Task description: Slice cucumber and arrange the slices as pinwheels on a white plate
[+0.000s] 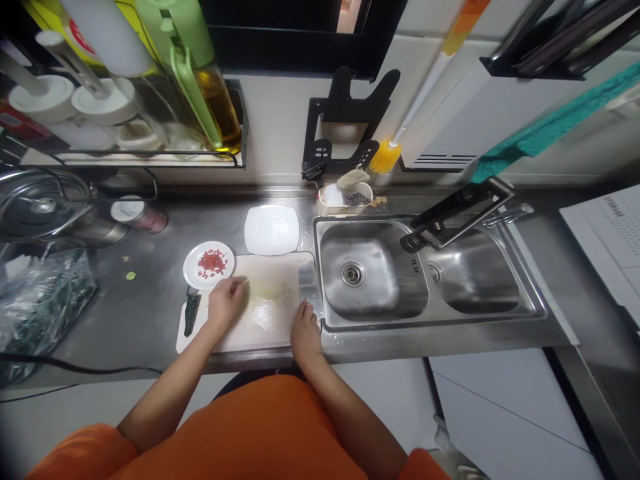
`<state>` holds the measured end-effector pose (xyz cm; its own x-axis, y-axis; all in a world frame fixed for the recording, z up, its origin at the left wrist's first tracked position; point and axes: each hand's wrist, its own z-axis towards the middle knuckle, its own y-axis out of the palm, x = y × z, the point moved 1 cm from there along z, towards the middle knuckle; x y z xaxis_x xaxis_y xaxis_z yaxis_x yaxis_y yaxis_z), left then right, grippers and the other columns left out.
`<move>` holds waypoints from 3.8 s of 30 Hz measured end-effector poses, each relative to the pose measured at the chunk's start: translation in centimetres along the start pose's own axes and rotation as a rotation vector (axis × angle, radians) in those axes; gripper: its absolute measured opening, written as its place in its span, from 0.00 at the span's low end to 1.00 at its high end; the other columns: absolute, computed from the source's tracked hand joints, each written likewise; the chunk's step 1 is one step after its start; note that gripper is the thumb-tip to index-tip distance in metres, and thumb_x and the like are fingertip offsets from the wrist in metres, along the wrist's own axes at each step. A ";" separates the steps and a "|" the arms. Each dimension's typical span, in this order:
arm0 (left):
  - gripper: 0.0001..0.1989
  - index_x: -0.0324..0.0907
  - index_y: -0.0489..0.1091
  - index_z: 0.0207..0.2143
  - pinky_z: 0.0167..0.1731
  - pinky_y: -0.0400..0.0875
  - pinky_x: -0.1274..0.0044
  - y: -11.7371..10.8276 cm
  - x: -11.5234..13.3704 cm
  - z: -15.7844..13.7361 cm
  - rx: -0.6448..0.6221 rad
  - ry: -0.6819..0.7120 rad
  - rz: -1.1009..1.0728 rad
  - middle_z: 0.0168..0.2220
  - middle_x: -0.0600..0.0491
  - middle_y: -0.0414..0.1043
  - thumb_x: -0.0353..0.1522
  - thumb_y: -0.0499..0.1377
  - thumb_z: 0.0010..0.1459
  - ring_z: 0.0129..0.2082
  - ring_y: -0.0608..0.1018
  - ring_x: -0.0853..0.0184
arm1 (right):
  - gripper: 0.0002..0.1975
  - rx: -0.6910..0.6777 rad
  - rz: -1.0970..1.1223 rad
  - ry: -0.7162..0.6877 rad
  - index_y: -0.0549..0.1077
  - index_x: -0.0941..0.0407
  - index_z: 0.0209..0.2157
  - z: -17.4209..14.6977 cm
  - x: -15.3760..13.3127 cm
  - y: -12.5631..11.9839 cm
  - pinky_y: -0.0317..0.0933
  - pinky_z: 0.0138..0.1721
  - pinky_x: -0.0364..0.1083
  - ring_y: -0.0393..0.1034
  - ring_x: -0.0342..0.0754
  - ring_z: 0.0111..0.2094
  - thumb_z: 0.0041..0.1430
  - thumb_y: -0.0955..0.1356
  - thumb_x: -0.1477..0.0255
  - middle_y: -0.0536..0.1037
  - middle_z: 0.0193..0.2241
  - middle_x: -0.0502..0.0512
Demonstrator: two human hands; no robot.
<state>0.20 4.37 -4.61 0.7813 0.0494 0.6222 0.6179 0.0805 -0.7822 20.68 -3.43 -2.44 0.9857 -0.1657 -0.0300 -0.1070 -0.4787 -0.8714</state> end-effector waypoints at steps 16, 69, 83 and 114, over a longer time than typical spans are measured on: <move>0.13 0.32 0.69 0.41 0.39 0.66 0.69 2.5 3.4 10.9 -0.175 -0.231 0.251 0.38 0.36 0.73 0.30 0.52 0.55 0.39 0.75 0.55 | 0.14 0.150 0.199 -0.095 0.66 0.62 0.46 12.0 0.7 -7.2 0.54 0.49 0.46 0.63 0.50 0.46 0.63 0.56 0.75 0.71 0.43 0.63; 0.20 0.36 0.69 0.45 0.38 0.68 0.71 -0.6 -1.5 -5.1 -0.001 -0.263 -0.027 0.34 0.46 0.72 0.40 0.53 0.55 0.33 0.74 0.62 | 0.12 0.185 0.206 -0.020 0.70 0.61 0.40 3.8 0.6 -2.6 0.55 0.41 0.47 0.62 0.55 0.43 0.57 0.59 0.79 0.69 0.38 0.65; 0.15 0.39 0.74 0.40 0.40 0.67 0.72 -0.3 -3.0 -1.8 0.084 -0.266 0.023 0.34 0.47 0.76 0.35 0.51 0.55 0.35 0.76 0.61 | 0.12 0.220 0.168 -0.052 0.70 0.58 0.41 3.4 1.0 -2.6 0.55 0.39 0.46 0.61 0.53 0.42 0.59 0.59 0.77 0.69 0.37 0.62; 0.18 0.37 0.71 0.37 0.19 0.60 0.83 0.5 4.1 0.9 -0.570 -0.561 -0.889 0.27 0.51 0.73 0.40 0.61 0.48 0.20 0.70 0.74 | 0.07 0.278 0.617 -0.584 0.73 0.55 0.33 6.6 -2.2 -6.3 0.52 0.46 0.47 0.64 0.47 0.37 0.58 0.64 0.76 0.75 0.30 0.51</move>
<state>3.64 5.54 -2.37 -0.0004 0.6390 0.7692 0.9834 -0.1393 0.1162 20.05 5.66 -0.14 0.6804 0.1773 -0.7111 -0.6794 -0.2110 -0.7027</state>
